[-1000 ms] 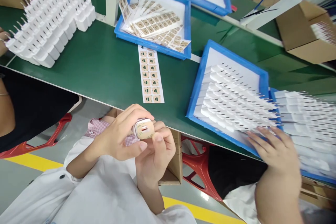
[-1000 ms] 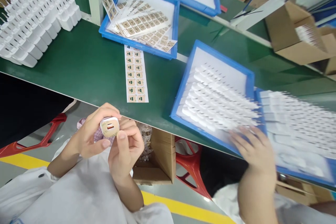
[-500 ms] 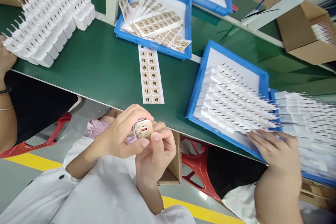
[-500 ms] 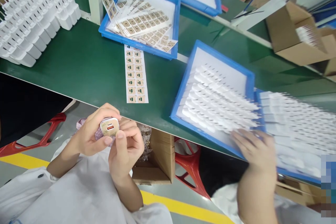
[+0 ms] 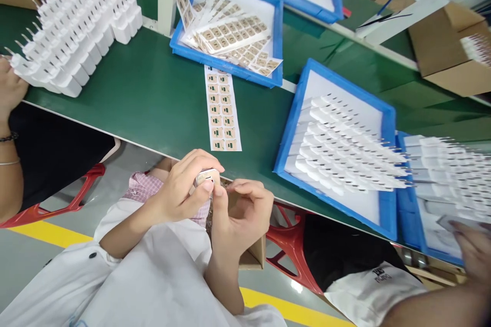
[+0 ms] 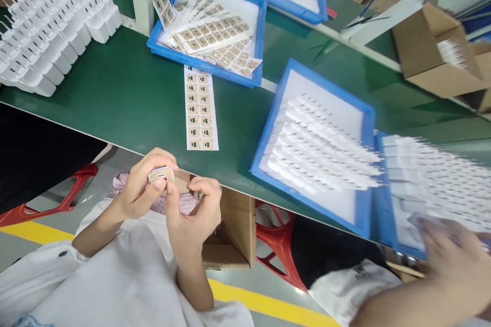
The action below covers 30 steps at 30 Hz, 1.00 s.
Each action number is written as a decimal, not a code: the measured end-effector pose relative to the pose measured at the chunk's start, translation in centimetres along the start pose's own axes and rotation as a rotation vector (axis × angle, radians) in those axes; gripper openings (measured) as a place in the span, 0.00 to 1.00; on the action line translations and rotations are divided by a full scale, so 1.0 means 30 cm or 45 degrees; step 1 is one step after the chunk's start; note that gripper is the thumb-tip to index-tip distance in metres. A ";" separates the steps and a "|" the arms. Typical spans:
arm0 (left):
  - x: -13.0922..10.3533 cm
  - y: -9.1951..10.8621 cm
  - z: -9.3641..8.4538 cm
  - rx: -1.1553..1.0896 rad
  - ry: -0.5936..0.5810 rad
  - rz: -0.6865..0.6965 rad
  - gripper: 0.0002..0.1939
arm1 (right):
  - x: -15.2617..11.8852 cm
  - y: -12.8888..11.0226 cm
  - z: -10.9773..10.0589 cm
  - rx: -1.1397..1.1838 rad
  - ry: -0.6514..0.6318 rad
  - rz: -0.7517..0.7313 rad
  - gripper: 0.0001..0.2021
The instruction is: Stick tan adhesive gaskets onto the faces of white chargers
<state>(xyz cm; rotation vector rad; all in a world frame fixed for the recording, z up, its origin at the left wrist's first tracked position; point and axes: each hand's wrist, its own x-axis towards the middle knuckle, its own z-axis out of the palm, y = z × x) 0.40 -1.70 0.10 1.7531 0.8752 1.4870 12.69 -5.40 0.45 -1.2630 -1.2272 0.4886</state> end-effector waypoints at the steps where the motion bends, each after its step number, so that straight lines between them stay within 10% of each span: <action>1: -0.001 -0.001 0.004 -0.030 0.011 -0.016 0.14 | 0.002 0.003 -0.004 0.059 -0.044 0.058 0.10; 5: -0.010 0.000 0.027 -0.194 0.090 -0.123 0.21 | 0.004 -0.005 0.003 0.240 -0.369 0.306 0.15; 15: -0.034 -0.042 0.038 -0.586 0.128 -0.506 0.33 | -0.006 0.047 0.021 0.422 -0.576 0.512 0.11; 30: -0.066 -0.090 0.017 -0.051 0.095 -0.443 0.47 | 0.052 0.034 0.082 0.229 -0.543 0.711 0.25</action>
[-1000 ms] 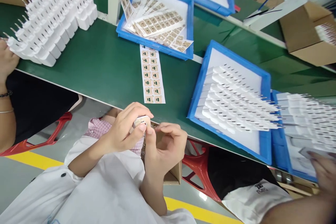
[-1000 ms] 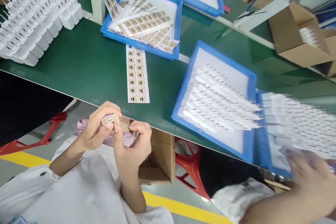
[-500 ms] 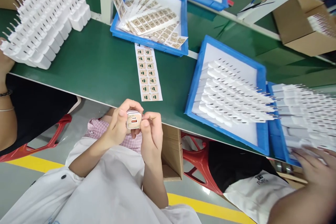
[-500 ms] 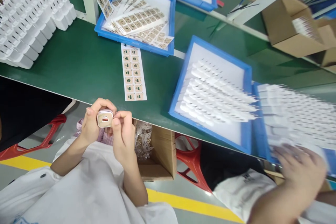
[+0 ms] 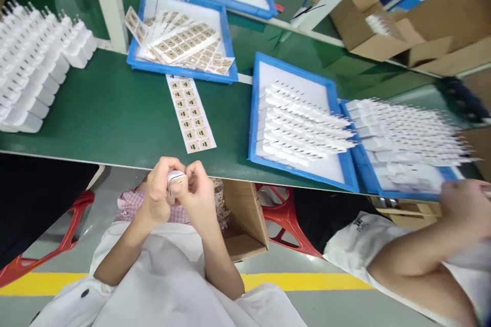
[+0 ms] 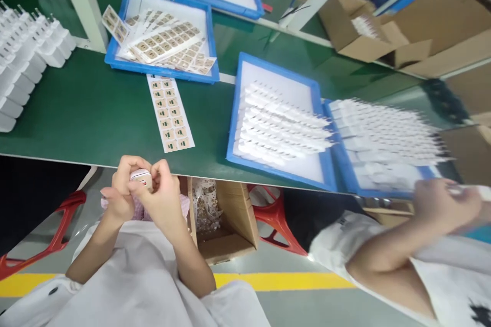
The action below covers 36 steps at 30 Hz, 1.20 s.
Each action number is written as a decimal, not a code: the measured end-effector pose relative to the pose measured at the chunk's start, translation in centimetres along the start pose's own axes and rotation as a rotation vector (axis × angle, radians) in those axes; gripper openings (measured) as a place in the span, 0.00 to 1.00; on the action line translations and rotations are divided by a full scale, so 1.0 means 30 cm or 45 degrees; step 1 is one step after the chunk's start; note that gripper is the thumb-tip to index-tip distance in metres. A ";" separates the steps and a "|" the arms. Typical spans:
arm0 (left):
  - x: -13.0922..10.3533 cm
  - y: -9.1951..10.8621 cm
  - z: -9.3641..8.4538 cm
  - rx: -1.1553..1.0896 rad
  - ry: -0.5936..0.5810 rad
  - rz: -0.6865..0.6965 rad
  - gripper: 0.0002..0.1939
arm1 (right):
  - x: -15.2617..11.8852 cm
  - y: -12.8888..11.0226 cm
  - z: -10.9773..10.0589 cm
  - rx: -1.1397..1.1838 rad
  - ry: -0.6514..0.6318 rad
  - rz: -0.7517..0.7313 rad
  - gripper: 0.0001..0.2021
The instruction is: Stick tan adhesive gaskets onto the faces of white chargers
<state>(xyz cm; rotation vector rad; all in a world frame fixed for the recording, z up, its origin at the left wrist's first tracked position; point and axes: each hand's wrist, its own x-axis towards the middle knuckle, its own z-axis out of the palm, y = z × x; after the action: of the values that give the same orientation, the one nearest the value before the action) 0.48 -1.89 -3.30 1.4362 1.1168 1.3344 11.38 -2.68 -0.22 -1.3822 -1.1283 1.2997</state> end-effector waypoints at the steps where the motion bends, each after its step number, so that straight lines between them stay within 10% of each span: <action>1: 0.003 -0.001 -0.005 0.139 0.010 0.042 0.47 | 0.004 -0.005 0.000 -0.064 0.028 0.000 0.27; 6: 0.018 -0.014 -0.025 0.478 0.037 0.199 0.44 | 0.035 0.002 0.005 0.248 -0.090 0.044 0.26; 14: 0.032 0.004 0.035 0.092 0.046 0.399 0.11 | 0.070 0.108 -0.003 0.650 -0.077 0.127 0.31; 20: 0.056 -0.019 0.085 0.034 -0.197 0.475 0.22 | 0.014 0.127 -0.045 0.877 -0.179 0.325 0.34; 31: 0.009 -0.069 0.143 0.001 -0.362 0.187 0.20 | -0.018 0.149 -0.141 0.976 0.087 0.139 0.27; 36: 0.045 -0.081 0.089 0.027 -0.327 0.133 0.19 | 0.014 0.081 -0.377 0.436 0.547 -0.094 0.29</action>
<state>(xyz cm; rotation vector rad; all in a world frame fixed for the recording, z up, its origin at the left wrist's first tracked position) 3.04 -0.06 -5.51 1.6483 0.9010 1.1712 22.76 -2.98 -2.21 -1.2674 -0.6268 1.0201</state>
